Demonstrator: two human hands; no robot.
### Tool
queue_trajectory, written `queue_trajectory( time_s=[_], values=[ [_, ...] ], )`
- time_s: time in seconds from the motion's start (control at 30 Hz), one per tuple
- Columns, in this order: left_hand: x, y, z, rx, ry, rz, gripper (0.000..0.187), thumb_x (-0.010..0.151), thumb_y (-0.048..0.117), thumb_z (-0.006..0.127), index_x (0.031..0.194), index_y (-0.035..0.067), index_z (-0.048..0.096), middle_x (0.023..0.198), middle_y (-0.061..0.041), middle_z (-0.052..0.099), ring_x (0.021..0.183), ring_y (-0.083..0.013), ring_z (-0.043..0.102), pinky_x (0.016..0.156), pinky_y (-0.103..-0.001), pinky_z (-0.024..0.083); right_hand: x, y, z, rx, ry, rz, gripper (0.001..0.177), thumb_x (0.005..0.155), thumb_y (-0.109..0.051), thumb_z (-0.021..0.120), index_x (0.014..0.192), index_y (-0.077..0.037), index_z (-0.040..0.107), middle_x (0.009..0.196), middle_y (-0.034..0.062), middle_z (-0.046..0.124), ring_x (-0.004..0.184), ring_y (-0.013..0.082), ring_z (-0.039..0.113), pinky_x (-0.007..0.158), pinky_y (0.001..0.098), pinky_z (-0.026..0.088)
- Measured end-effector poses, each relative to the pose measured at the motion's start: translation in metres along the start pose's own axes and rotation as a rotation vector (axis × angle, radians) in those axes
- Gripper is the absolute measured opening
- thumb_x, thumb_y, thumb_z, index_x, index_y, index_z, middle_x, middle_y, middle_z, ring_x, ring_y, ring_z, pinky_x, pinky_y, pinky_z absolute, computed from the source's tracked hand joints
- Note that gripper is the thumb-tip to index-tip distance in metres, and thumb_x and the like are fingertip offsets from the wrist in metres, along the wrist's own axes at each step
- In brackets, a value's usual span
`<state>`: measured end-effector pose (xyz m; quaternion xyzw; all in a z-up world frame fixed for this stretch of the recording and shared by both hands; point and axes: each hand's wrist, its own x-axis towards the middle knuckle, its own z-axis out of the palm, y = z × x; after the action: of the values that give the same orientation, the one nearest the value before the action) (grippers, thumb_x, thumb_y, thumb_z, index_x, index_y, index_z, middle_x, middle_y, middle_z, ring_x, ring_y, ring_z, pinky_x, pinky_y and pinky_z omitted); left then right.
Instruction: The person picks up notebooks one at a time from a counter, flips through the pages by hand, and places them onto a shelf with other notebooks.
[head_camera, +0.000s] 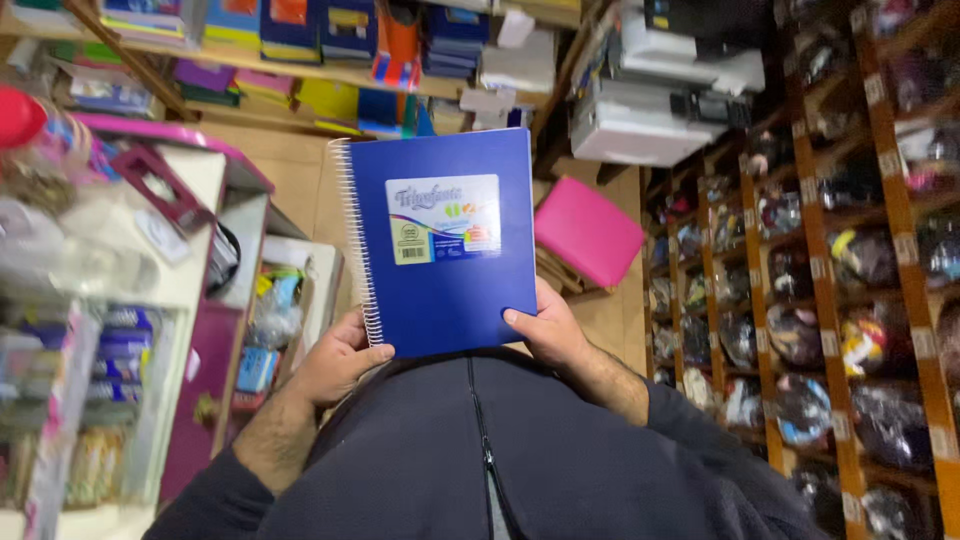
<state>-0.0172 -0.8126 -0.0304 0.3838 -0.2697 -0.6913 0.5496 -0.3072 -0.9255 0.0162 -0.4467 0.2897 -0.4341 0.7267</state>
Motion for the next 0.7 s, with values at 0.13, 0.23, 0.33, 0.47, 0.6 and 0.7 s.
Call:
queue_trajectory(
  time_s=[0.13,0.23,0.33,0.47,0.6,0.7],
  values=[
    [0.063,0.027,-0.030,-0.112,0.039,0.062,0.055,0.081,-0.011,0.070,0.132,0.003,0.054,0.111,-0.020,0.073,0.098,-0.0286,0.074,0.085,-0.045,0.064,0.073,-0.019,0.033,0.046,0.048,-0.020,0.031,0.084,0.001,0.074,0.111,-0.003,0.059,0.081,0.0087,0.065,0.069,0.0167,0.065,0.058,0.0300,0.056],
    [0.108,0.048,-0.039,-0.061,0.066,0.092,0.061,0.079,-0.011,0.071,0.135,0.005,0.050,0.118,-0.024,0.071,0.099,-0.0346,0.074,0.084,-0.049,0.064,0.120,-0.012,0.027,0.103,0.048,-0.031,0.028,0.086,0.000,0.072,0.110,-0.003,0.058,0.079,0.0089,0.064,0.068,0.0167,0.066,0.056,0.0301,0.056],
    [0.144,0.082,-0.008,-0.147,0.141,0.076,0.047,0.089,-0.008,0.063,0.133,0.005,0.051,0.112,-0.020,0.072,0.096,-0.0311,0.075,0.082,-0.045,0.065,0.164,-0.007,0.003,0.045,0.072,0.010,0.030,0.087,0.000,0.071,0.115,-0.002,0.059,0.081,0.0118,0.066,0.069,0.0189,0.067,0.058,0.0313,0.057],
    [0.208,0.103,-0.020,-0.206,0.214,0.070,0.045,0.087,-0.007,0.065,0.129,0.006,0.052,0.111,-0.019,0.072,0.096,-0.0315,0.075,0.082,-0.045,0.064,0.238,-0.008,-0.028,-0.094,-0.037,0.098,0.033,0.091,-0.003,0.069,0.123,-0.004,0.060,0.091,0.0087,0.068,0.080,0.0160,0.066,0.066,0.0321,0.058],
    [0.286,0.118,-0.046,-0.229,0.327,0.108,0.044,0.086,-0.006,0.067,0.125,0.007,0.053,0.112,-0.019,0.073,0.096,-0.0346,0.075,0.083,-0.049,0.064,0.325,0.000,-0.070,-0.191,-0.190,0.198,0.048,0.097,-0.010,0.066,0.142,-0.004,0.051,0.108,0.0093,0.067,0.094,0.0160,0.064,0.083,0.0349,0.058],
    [0.338,0.154,-0.059,-0.166,0.391,0.139,0.042,0.088,-0.004,0.065,0.126,0.009,0.052,0.109,-0.015,0.073,0.094,-0.0305,0.076,0.081,-0.046,0.065,0.386,-0.012,-0.103,-0.283,-0.210,0.229,0.071,0.092,-0.008,0.071,0.153,-0.003,0.035,0.134,0.0186,0.053,0.106,0.0174,0.062,0.093,0.0308,0.056]
  ],
)
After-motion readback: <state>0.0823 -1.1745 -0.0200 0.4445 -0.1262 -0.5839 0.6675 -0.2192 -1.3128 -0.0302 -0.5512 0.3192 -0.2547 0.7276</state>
